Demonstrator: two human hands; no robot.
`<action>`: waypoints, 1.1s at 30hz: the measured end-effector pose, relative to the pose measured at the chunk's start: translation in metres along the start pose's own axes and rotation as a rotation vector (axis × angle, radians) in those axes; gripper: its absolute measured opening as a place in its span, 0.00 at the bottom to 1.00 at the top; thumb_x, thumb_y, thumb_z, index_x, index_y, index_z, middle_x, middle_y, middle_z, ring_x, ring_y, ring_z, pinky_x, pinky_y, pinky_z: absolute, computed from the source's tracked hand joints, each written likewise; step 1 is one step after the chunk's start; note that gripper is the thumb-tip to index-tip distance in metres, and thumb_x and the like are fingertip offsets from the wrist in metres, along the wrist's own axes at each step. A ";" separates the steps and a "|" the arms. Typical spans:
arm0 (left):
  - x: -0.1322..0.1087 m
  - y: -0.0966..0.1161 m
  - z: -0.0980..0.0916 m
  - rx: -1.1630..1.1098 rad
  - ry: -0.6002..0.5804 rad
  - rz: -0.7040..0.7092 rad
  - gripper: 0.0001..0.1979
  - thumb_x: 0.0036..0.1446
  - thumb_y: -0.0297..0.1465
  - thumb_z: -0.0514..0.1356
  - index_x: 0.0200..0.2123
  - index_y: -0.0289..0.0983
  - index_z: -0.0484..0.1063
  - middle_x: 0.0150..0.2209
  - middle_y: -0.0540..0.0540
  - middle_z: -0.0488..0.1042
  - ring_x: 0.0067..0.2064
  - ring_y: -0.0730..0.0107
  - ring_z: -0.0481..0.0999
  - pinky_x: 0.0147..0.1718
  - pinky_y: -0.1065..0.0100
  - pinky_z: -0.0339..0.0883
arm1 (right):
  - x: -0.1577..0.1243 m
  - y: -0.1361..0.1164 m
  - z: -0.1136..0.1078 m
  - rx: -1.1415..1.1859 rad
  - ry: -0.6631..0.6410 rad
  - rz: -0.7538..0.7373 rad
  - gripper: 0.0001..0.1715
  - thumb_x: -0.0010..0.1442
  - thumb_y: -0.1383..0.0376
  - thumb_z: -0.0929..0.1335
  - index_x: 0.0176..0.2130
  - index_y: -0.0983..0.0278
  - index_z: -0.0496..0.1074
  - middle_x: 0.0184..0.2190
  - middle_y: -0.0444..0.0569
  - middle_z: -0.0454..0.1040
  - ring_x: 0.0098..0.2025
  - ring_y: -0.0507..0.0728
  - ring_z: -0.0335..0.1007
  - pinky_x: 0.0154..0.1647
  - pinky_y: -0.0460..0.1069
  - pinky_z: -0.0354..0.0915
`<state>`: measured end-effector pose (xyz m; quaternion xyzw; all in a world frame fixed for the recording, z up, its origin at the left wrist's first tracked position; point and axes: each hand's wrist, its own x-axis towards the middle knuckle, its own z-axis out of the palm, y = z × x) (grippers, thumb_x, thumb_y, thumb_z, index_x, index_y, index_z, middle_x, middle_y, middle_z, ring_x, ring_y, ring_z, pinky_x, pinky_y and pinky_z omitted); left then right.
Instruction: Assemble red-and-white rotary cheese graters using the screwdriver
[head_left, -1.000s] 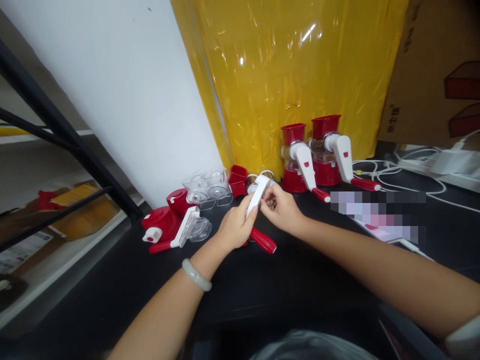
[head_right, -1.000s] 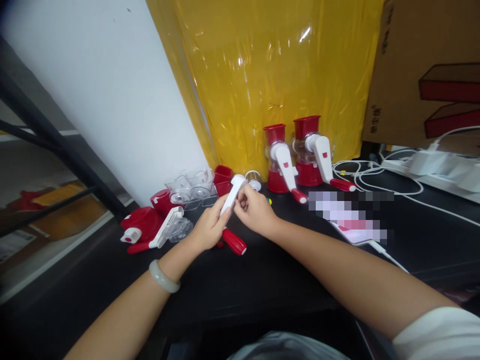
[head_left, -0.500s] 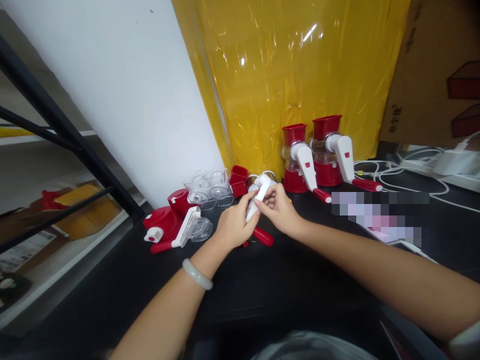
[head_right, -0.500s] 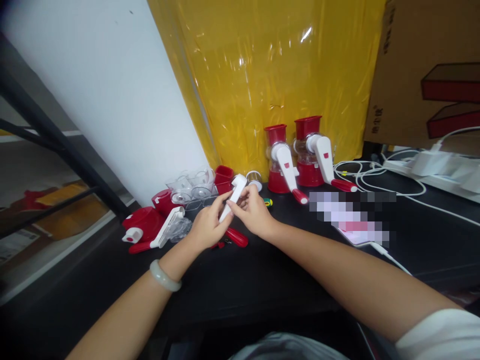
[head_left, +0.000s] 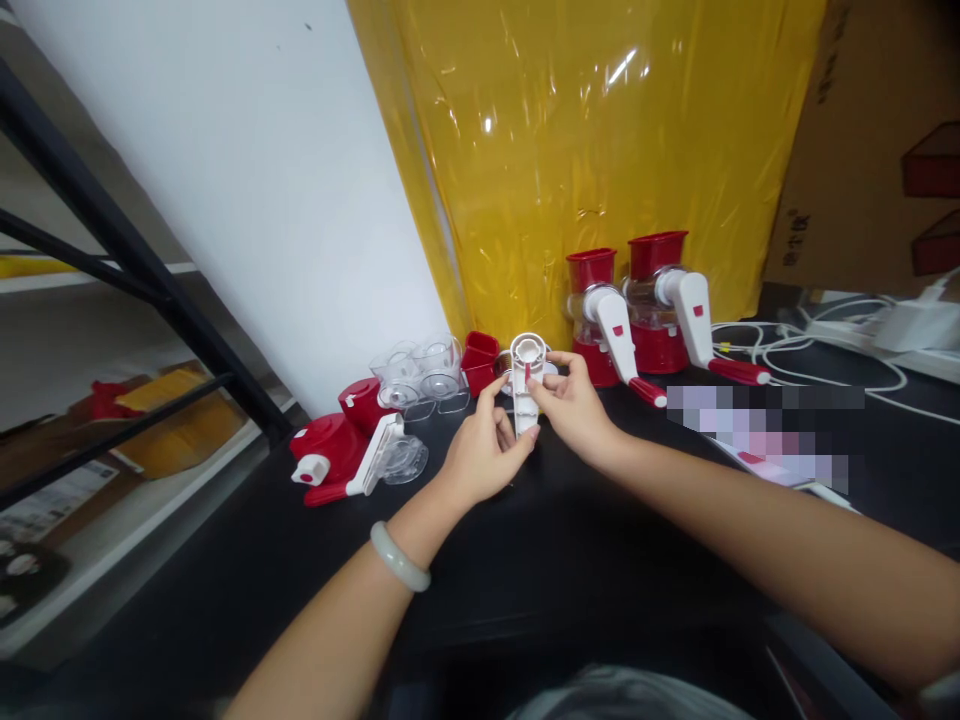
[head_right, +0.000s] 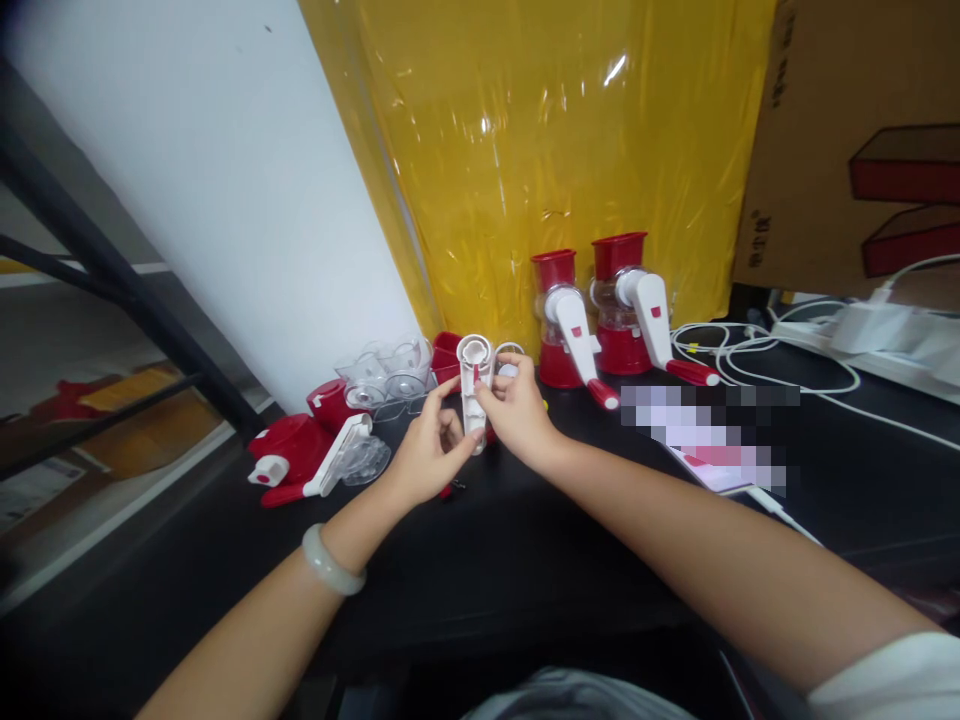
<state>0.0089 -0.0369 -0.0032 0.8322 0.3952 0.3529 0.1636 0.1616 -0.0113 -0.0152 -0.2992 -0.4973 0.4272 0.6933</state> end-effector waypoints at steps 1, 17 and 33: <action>0.001 -0.001 0.001 -0.022 0.010 0.003 0.35 0.60 0.36 0.60 0.66 0.37 0.49 0.26 0.54 0.70 0.26 0.71 0.72 0.29 0.69 0.66 | 0.001 -0.001 0.000 0.021 -0.002 0.008 0.30 0.51 0.58 0.72 0.47 0.59 0.54 0.36 0.48 0.78 0.39 0.57 0.79 0.47 0.59 0.72; 0.008 -0.007 0.014 -0.631 0.038 -0.075 0.19 0.57 0.36 0.65 0.48 0.35 0.65 0.47 0.40 0.78 0.48 0.60 0.78 0.48 0.61 0.71 | -0.014 -0.021 0.007 0.151 -0.183 0.078 0.30 0.54 0.57 0.73 0.50 0.58 0.56 0.36 0.45 0.78 0.36 0.56 0.78 0.41 0.56 0.75; 0.005 0.000 0.007 -0.599 0.032 -0.068 0.14 0.60 0.37 0.62 0.45 0.37 0.66 0.34 0.48 0.76 0.33 0.69 0.78 0.33 0.70 0.72 | -0.008 -0.016 0.004 0.127 -0.186 -0.011 0.32 0.53 0.54 0.73 0.50 0.57 0.57 0.38 0.47 0.77 0.42 0.58 0.77 0.45 0.58 0.73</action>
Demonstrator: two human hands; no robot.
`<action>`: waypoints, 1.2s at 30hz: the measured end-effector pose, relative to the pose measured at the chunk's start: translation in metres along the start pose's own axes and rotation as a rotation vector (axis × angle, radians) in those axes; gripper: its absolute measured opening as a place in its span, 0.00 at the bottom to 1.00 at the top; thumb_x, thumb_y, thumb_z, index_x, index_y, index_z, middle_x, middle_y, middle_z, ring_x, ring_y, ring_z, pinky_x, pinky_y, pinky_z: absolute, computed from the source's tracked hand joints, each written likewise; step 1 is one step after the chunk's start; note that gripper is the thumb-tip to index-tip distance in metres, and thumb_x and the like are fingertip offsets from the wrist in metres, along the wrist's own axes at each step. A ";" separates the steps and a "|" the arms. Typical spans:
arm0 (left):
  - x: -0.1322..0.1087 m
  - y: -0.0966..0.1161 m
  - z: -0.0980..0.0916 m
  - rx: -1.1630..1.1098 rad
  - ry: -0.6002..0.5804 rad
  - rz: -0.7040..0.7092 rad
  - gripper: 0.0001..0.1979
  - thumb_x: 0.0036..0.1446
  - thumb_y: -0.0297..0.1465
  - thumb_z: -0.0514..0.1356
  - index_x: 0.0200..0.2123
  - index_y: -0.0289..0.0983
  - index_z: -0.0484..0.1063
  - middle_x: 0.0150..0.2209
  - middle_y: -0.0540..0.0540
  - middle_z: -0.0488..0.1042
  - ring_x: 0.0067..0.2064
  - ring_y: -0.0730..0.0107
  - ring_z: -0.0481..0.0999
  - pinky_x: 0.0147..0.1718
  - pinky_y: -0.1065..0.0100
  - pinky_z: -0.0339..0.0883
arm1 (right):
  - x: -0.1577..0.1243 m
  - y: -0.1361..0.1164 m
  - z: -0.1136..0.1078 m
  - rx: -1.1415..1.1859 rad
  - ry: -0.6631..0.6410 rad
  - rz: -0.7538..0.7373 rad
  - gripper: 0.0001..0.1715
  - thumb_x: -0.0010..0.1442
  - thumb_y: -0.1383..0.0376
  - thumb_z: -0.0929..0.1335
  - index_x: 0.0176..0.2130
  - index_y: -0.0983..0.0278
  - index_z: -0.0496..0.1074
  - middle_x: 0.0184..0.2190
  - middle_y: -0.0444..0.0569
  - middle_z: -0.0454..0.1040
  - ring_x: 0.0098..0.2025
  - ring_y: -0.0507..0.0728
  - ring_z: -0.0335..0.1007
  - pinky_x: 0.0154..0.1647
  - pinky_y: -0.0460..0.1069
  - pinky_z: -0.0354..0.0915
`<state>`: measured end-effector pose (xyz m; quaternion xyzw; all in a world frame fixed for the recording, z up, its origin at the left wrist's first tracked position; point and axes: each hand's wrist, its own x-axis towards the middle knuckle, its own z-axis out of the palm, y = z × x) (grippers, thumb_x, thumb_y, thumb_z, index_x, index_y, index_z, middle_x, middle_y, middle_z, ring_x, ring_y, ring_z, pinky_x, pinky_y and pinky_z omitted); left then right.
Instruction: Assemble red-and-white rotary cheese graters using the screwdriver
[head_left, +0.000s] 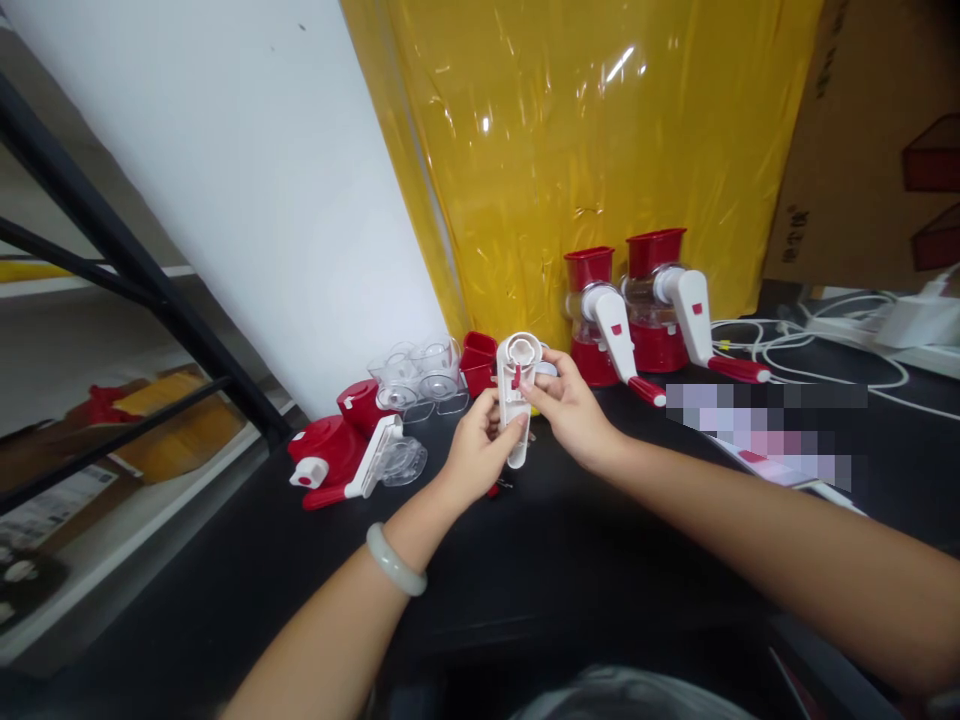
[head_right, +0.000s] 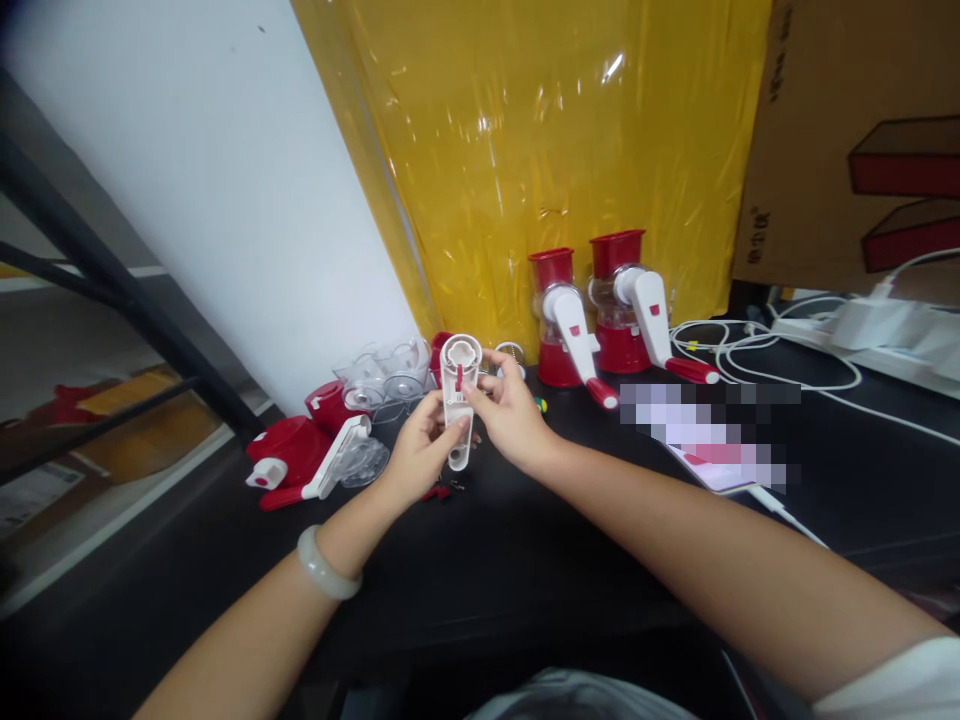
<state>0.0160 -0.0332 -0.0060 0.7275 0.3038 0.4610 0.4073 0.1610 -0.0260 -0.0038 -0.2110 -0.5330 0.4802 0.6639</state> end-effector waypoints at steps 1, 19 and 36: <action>0.000 0.001 -0.001 0.034 0.009 0.009 0.13 0.60 0.37 0.61 0.45 0.37 0.66 0.33 0.48 0.76 0.32 0.69 0.77 0.32 0.70 0.71 | 0.001 0.002 -0.001 -0.011 0.002 -0.014 0.32 0.53 0.53 0.73 0.50 0.57 0.56 0.38 0.47 0.77 0.43 0.58 0.76 0.46 0.59 0.72; 0.007 0.018 -0.032 1.118 0.198 0.029 0.11 0.63 0.36 0.53 0.45 0.39 0.68 0.32 0.46 0.77 0.32 0.59 0.77 0.29 0.66 0.60 | -0.015 0.019 -0.012 -1.178 -0.624 -0.140 0.01 0.58 0.67 0.69 0.33 0.63 0.73 0.32 0.49 0.73 0.39 0.57 0.65 0.43 0.52 0.61; 0.007 0.018 -0.034 1.187 0.115 -0.076 0.12 0.63 0.38 0.52 0.46 0.39 0.67 0.32 0.44 0.78 0.34 0.55 0.79 0.30 0.66 0.63 | -0.021 0.021 -0.007 -1.156 -0.673 -0.082 0.05 0.56 0.64 0.71 0.34 0.64 0.73 0.32 0.48 0.72 0.38 0.55 0.64 0.40 0.50 0.60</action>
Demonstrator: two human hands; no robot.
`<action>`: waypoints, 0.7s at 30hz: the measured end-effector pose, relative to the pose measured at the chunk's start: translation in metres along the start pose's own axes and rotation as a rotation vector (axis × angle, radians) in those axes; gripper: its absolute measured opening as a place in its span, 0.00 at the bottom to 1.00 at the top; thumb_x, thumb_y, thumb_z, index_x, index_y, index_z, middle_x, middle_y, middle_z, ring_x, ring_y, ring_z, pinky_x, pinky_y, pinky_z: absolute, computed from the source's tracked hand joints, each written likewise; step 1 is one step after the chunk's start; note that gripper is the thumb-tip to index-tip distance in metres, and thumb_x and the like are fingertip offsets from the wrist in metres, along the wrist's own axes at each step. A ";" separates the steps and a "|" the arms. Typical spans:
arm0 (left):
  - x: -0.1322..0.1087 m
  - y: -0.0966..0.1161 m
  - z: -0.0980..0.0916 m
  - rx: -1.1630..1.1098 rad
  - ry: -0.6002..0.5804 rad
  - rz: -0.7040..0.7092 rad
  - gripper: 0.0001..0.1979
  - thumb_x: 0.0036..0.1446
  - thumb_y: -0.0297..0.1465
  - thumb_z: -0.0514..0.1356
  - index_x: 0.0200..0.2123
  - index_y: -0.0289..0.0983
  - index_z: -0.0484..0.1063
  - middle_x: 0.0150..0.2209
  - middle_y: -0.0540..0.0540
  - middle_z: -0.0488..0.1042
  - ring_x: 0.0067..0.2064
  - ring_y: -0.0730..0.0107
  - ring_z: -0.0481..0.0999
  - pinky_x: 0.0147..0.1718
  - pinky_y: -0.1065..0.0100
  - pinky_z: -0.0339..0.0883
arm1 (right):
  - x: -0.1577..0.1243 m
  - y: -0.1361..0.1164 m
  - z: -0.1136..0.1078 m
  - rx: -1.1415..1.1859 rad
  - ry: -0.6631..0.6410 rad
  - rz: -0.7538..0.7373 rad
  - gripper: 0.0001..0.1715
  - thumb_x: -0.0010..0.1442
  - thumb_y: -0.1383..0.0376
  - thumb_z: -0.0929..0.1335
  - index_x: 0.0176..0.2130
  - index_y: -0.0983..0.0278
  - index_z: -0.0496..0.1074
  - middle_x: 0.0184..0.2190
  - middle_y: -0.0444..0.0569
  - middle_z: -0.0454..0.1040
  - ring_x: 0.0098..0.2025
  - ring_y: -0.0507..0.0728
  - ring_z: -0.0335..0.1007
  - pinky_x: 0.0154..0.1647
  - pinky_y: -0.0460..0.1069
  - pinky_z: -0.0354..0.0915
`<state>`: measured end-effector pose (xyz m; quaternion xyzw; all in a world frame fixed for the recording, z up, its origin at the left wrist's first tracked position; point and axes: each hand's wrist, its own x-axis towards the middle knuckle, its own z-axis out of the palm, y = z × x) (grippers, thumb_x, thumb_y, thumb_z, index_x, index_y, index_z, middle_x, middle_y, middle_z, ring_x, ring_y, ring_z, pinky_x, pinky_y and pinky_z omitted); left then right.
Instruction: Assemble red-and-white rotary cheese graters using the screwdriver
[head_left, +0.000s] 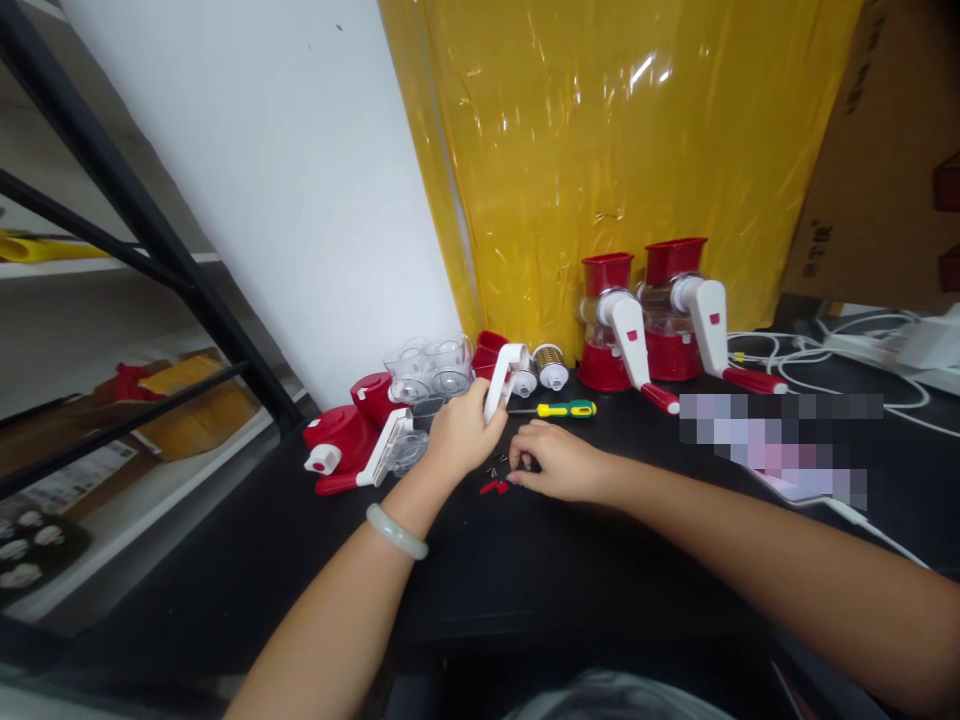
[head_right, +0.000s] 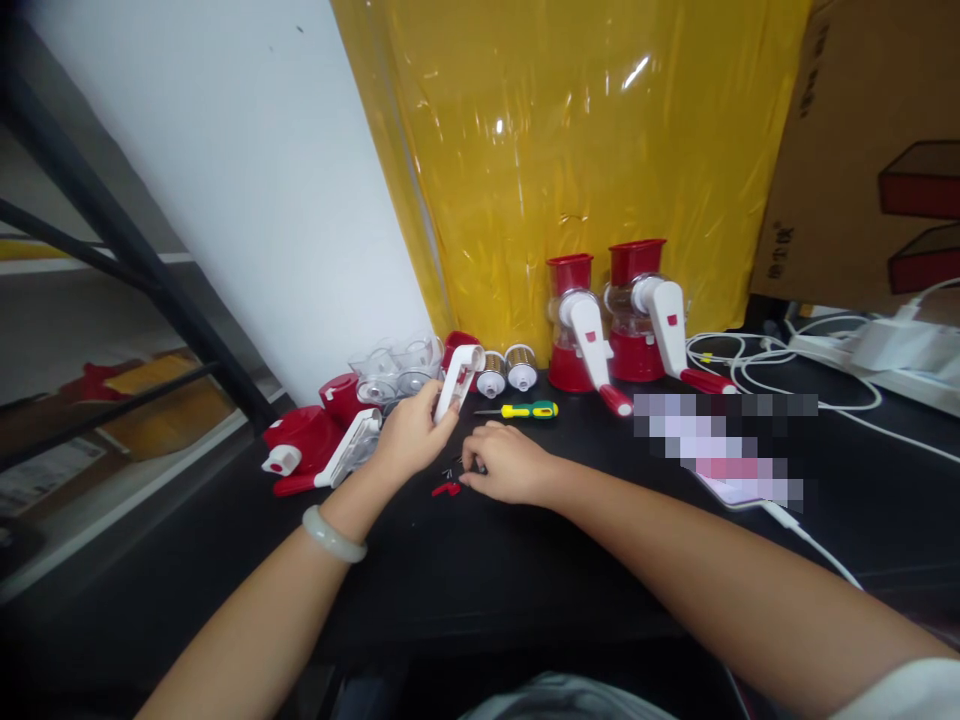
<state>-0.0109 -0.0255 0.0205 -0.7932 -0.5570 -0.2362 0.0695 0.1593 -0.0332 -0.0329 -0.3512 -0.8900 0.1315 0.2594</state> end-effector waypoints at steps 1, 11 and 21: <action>0.000 0.000 0.000 -0.003 0.000 -0.004 0.12 0.63 0.37 0.52 0.46 0.39 0.67 0.33 0.44 0.78 0.35 0.54 0.79 0.31 0.65 0.63 | 0.000 -0.001 0.000 -0.001 -0.017 0.000 0.06 0.55 0.64 0.72 0.33 0.64 0.73 0.32 0.48 0.72 0.38 0.55 0.64 0.41 0.50 0.60; 0.002 -0.004 -0.001 0.001 -0.012 -0.031 0.13 0.63 0.38 0.52 0.46 0.39 0.68 0.34 0.43 0.78 0.36 0.53 0.79 0.33 0.64 0.65 | 0.006 0.001 0.007 -0.036 0.045 0.033 0.04 0.60 0.67 0.67 0.38 0.64 0.73 0.39 0.52 0.72 0.44 0.57 0.65 0.47 0.52 0.62; 0.007 -0.020 0.002 0.048 0.023 -0.078 0.13 0.63 0.37 0.52 0.46 0.38 0.68 0.34 0.41 0.78 0.36 0.52 0.79 0.33 0.63 0.65 | 0.045 0.009 0.021 -0.132 -0.063 0.154 0.07 0.58 0.62 0.71 0.37 0.63 0.75 0.41 0.52 0.72 0.45 0.60 0.65 0.47 0.54 0.61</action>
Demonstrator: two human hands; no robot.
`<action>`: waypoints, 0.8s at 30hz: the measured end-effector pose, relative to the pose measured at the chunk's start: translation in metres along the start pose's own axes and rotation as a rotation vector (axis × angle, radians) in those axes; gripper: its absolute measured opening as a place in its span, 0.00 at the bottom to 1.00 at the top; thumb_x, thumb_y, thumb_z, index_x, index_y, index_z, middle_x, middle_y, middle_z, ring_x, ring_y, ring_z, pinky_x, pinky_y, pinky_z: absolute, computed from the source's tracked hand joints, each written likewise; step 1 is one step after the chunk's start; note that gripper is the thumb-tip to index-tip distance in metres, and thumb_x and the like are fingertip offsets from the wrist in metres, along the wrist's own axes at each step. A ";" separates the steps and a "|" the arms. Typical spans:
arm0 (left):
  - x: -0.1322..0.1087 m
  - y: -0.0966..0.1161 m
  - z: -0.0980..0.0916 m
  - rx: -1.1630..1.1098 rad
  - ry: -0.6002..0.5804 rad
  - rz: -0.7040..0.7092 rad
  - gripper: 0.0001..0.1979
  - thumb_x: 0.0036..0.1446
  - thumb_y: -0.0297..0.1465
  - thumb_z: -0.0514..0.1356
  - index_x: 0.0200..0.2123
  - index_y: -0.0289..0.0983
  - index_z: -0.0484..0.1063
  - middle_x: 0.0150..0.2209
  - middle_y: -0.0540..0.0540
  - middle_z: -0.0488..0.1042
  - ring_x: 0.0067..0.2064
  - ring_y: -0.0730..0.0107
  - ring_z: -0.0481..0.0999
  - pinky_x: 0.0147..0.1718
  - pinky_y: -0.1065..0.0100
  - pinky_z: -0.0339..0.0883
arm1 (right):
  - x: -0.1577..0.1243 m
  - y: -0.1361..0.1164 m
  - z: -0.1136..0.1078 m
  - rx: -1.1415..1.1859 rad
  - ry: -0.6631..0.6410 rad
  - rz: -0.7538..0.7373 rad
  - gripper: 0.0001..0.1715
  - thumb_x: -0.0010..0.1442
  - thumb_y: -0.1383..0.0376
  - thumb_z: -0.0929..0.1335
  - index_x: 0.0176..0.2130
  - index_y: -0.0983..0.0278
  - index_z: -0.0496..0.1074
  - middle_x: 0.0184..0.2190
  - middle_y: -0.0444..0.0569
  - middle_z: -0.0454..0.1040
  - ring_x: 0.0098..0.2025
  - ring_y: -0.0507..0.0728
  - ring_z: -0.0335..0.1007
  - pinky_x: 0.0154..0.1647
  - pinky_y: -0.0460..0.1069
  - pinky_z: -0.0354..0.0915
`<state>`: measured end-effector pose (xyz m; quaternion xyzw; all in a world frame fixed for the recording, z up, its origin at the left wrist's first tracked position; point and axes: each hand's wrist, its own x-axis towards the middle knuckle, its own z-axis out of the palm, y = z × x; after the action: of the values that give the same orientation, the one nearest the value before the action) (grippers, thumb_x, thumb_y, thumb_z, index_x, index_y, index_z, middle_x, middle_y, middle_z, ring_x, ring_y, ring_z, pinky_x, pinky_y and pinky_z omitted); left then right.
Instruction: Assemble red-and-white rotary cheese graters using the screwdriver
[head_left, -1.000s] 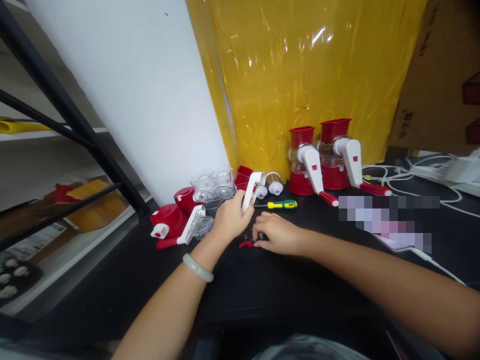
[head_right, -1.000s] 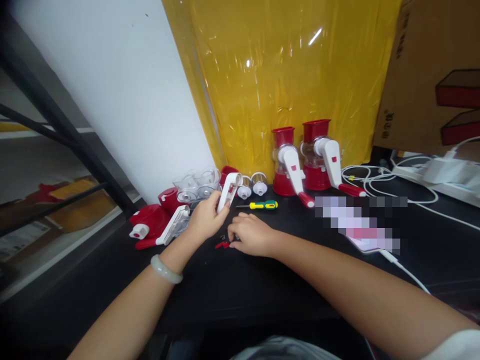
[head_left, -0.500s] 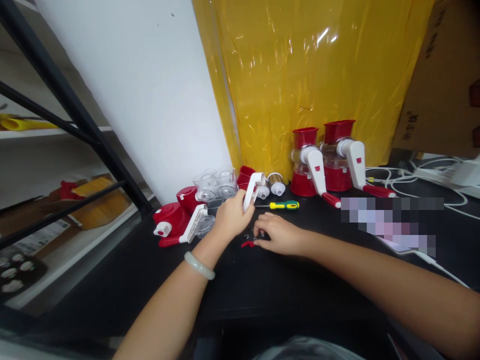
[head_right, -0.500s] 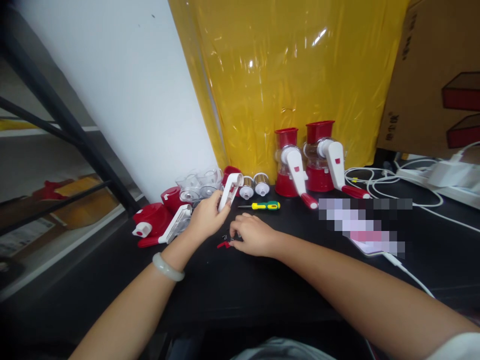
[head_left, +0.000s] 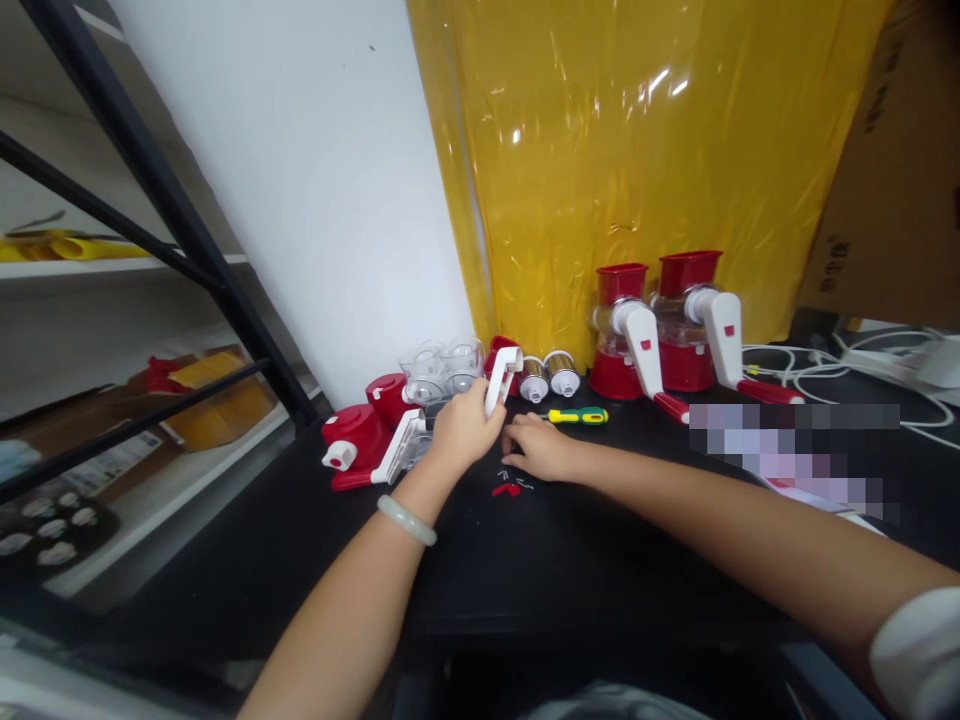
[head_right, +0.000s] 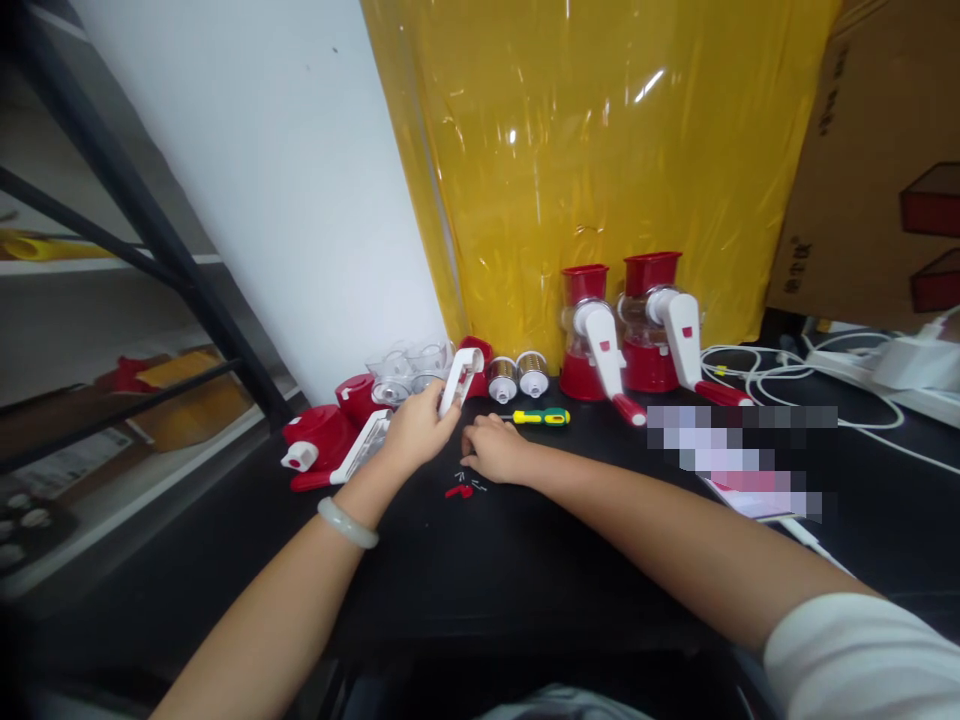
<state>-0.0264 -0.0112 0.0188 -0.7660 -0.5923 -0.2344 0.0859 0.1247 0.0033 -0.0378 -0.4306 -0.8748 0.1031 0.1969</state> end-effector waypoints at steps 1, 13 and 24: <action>0.000 0.000 0.000 -0.002 0.000 0.001 0.13 0.63 0.37 0.52 0.46 0.38 0.68 0.34 0.41 0.78 0.36 0.52 0.79 0.33 0.63 0.66 | 0.002 -0.002 0.000 -0.002 -0.008 -0.001 0.06 0.57 0.63 0.71 0.36 0.63 0.75 0.40 0.52 0.72 0.45 0.60 0.65 0.46 0.54 0.61; 0.000 0.000 0.001 -0.007 0.005 0.023 0.13 0.63 0.38 0.51 0.46 0.39 0.68 0.34 0.41 0.78 0.36 0.51 0.79 0.33 0.62 0.66 | -0.002 0.008 -0.025 0.164 0.205 -0.096 0.07 0.57 0.72 0.69 0.30 0.64 0.67 0.30 0.48 0.72 0.34 0.53 0.69 0.39 0.49 0.64; -0.008 0.015 0.004 -0.045 -0.082 0.079 0.11 0.63 0.39 0.52 0.43 0.39 0.67 0.34 0.42 0.78 0.36 0.52 0.79 0.32 0.63 0.64 | -0.028 0.025 -0.038 0.581 0.619 -0.012 0.12 0.55 0.63 0.72 0.31 0.61 0.63 0.26 0.43 0.72 0.28 0.53 0.71 0.31 0.49 0.67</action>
<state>-0.0131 -0.0204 0.0142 -0.7995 -0.5592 -0.2127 0.0535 0.1743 -0.0032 -0.0195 -0.3629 -0.7112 0.2101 0.5642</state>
